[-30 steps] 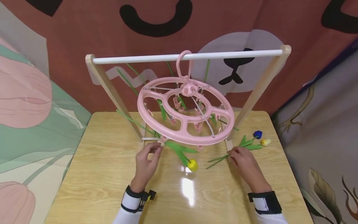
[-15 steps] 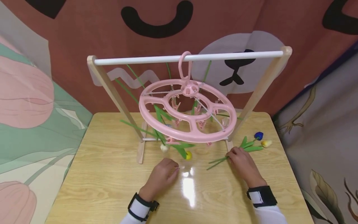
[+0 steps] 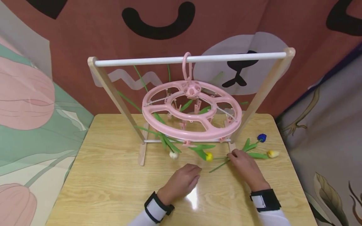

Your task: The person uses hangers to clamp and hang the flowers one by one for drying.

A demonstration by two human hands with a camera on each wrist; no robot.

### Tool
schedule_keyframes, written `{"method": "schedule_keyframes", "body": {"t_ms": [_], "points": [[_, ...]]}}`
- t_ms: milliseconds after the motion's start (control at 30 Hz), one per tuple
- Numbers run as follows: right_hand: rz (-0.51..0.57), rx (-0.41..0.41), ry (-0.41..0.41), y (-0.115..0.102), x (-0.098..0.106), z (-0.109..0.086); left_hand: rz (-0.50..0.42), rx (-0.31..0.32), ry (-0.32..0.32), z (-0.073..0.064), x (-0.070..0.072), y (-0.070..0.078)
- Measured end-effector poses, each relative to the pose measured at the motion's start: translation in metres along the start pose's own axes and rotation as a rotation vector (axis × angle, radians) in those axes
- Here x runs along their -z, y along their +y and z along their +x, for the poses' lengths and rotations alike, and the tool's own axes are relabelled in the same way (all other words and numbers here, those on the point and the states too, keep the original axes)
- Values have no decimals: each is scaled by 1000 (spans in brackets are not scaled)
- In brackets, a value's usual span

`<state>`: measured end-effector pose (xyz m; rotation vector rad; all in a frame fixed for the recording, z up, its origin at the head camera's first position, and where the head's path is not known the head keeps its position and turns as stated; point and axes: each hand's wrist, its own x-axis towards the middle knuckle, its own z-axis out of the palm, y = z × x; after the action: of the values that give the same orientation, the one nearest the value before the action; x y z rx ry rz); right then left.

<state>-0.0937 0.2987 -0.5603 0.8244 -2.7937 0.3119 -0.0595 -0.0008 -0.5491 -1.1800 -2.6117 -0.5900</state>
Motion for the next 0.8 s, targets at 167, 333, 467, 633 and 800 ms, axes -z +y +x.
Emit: {"method": "schedule_keyframes", "body": {"t_ms": [167, 333, 467, 633, 800], "points": [[-3, 56, 38, -15, 5, 1, 70, -46, 29, 17, -1, 12], [-24, 119, 74, -36, 10, 5, 210, -67, 27, 26, -6, 19], [-32, 147, 84, -52, 14, 9, 246, -38, -13, 27, -6, 23], [-26, 170, 76, -70, 20, 15, 268, -8, 3, 24, -5, 23], [-7, 193, 84, -82, 23, 19, 279, 19, 46, 20, 0, 16]]}}
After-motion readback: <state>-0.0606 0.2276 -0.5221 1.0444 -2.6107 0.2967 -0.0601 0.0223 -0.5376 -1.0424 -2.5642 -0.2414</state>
